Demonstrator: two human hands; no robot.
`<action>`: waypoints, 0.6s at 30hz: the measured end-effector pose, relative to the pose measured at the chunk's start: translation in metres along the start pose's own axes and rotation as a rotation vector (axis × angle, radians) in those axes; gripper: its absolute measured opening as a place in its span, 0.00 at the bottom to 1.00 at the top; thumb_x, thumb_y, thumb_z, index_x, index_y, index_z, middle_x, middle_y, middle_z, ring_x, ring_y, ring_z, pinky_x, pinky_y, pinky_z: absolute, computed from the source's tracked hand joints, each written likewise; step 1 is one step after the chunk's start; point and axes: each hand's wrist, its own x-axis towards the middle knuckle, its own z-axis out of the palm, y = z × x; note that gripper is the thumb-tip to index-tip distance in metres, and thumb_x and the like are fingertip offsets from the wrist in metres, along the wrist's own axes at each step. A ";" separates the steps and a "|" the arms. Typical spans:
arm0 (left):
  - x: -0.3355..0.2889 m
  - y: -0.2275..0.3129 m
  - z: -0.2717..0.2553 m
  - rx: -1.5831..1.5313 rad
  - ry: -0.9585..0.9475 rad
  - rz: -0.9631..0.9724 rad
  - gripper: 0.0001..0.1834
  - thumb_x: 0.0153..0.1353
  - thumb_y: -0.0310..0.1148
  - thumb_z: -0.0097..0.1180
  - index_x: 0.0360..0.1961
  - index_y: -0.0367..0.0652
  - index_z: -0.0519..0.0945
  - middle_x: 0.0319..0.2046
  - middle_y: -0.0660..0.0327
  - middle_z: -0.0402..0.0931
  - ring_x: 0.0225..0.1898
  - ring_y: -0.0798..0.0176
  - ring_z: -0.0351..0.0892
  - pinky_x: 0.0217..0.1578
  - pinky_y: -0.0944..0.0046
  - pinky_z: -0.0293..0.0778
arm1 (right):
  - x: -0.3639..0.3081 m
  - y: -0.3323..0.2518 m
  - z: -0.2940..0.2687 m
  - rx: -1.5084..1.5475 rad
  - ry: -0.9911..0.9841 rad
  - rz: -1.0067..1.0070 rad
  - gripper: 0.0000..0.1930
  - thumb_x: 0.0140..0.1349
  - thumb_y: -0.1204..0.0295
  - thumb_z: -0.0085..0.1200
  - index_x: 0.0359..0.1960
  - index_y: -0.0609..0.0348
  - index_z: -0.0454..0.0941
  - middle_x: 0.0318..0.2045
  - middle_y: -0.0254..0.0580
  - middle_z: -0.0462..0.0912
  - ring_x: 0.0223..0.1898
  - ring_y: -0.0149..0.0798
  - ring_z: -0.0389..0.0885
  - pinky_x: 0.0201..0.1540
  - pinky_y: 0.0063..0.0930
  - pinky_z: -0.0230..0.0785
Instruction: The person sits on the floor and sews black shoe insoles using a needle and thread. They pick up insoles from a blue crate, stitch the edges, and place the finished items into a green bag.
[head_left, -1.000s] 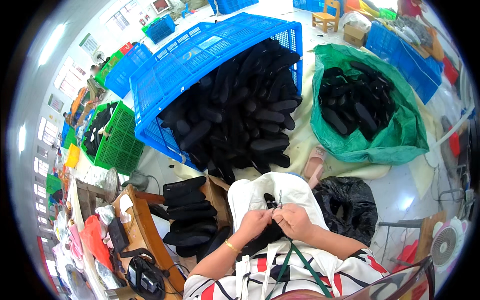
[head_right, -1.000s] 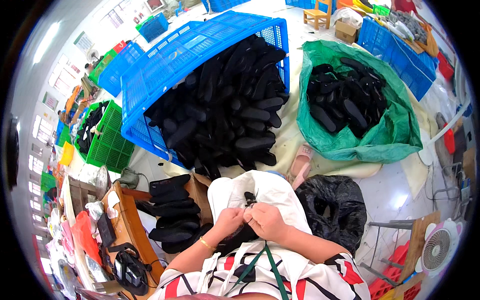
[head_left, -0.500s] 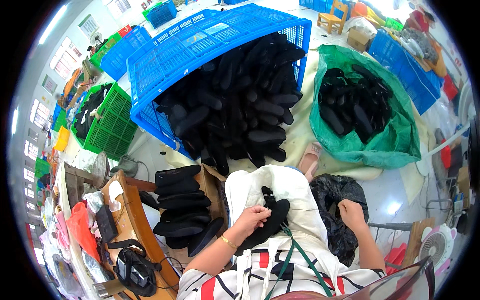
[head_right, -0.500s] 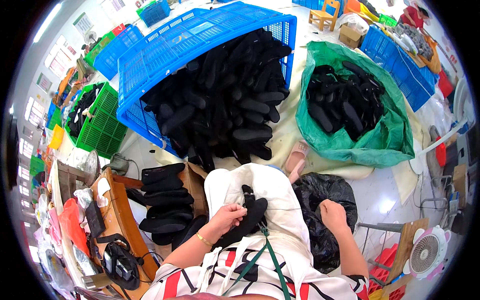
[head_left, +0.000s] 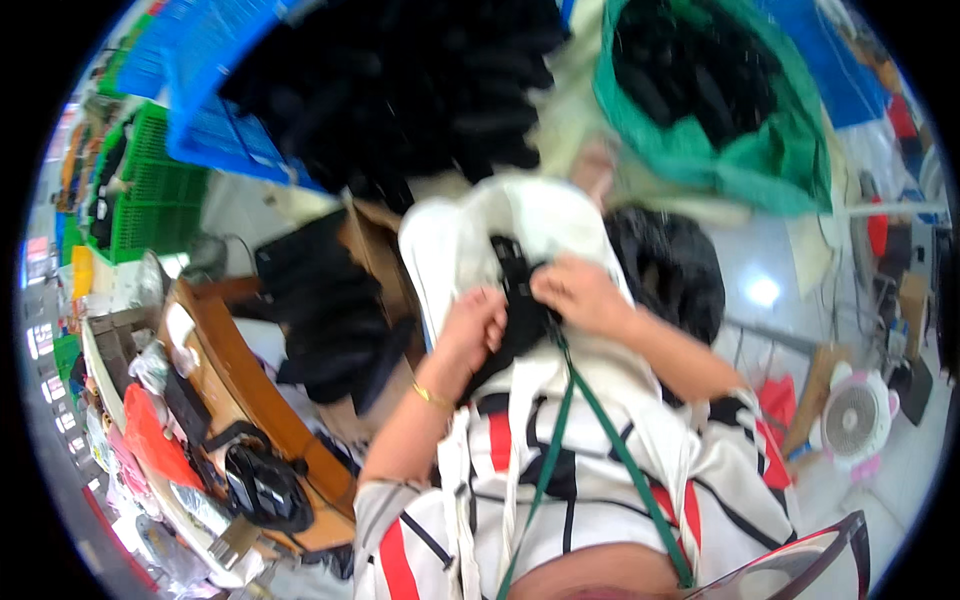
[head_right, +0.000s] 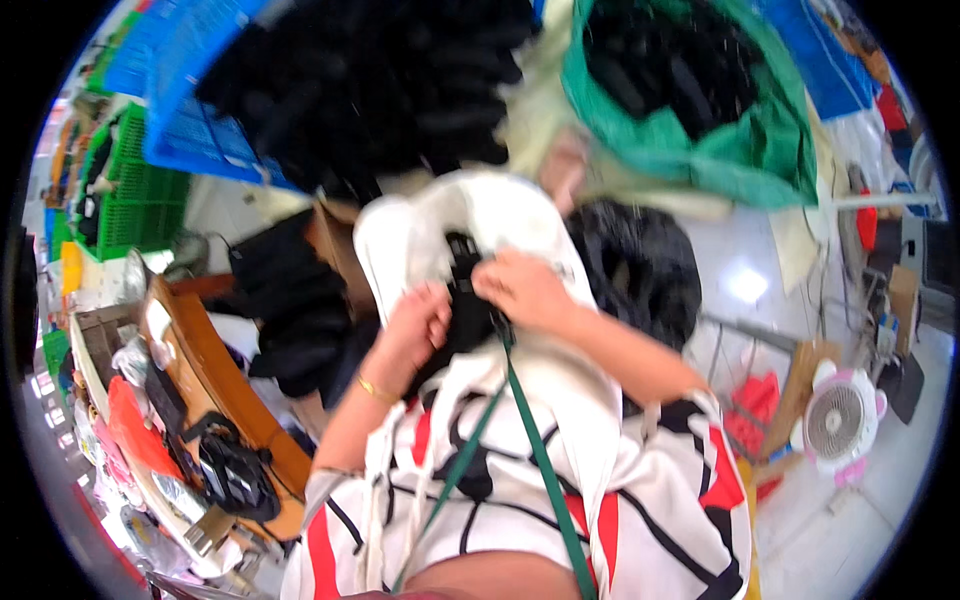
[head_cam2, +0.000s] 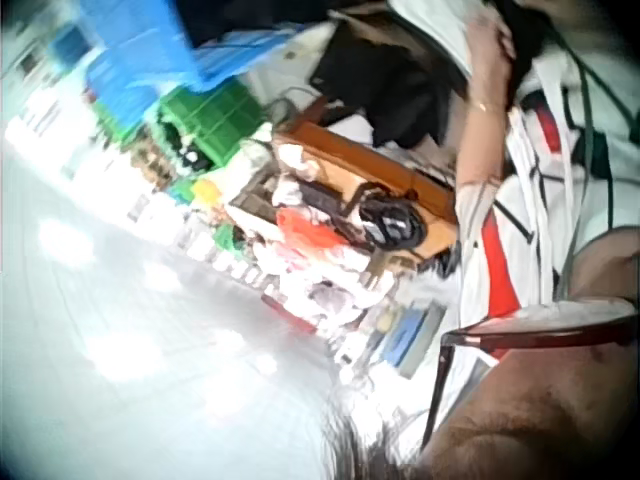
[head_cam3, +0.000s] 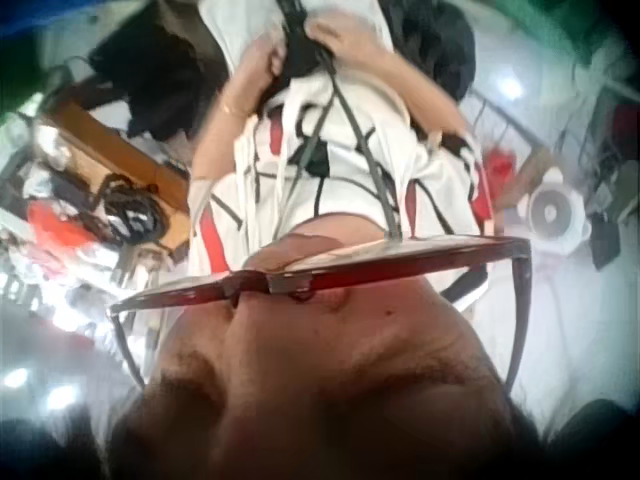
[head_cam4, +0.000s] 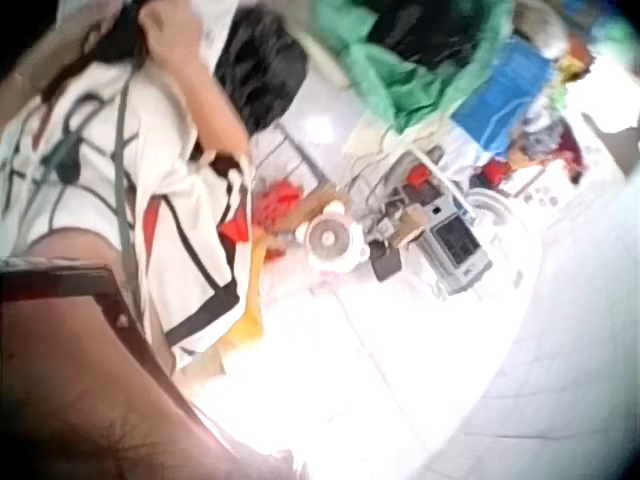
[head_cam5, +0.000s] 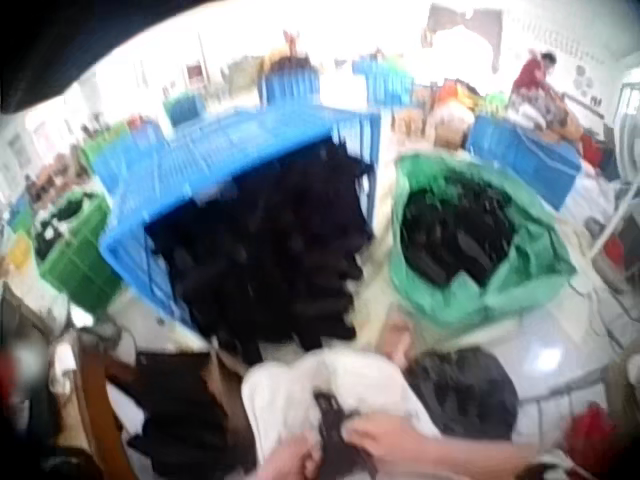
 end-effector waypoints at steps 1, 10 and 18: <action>-0.007 0.002 0.002 0.102 0.066 0.039 0.09 0.67 0.37 0.56 0.29 0.48 0.75 0.16 0.70 0.70 0.12 0.75 0.63 0.11 0.74 0.58 | 0.001 -0.004 -0.002 -0.013 0.000 0.001 0.05 0.59 0.70 0.58 0.34 0.56 0.81 0.29 0.43 0.79 0.33 0.49 0.79 0.36 0.37 0.71; -0.002 -0.003 -0.002 0.746 0.061 0.450 0.06 0.65 0.32 0.58 0.35 0.40 0.79 0.19 0.72 0.70 0.19 0.79 0.65 0.21 0.76 0.62 | 0.014 -0.002 0.014 -0.256 -0.102 -0.050 0.02 0.56 0.71 0.57 0.30 0.52 0.77 0.28 0.40 0.75 0.32 0.47 0.78 0.33 0.41 0.71; 0.009 0.013 -0.004 0.586 0.125 0.255 0.06 0.67 0.33 0.56 0.34 0.42 0.79 0.21 0.71 0.72 0.19 0.78 0.67 0.19 0.76 0.63 | 0.023 0.001 0.024 -0.186 -0.141 0.017 0.03 0.57 0.70 0.57 0.31 0.52 0.78 0.29 0.39 0.77 0.36 0.48 0.79 0.33 0.41 0.70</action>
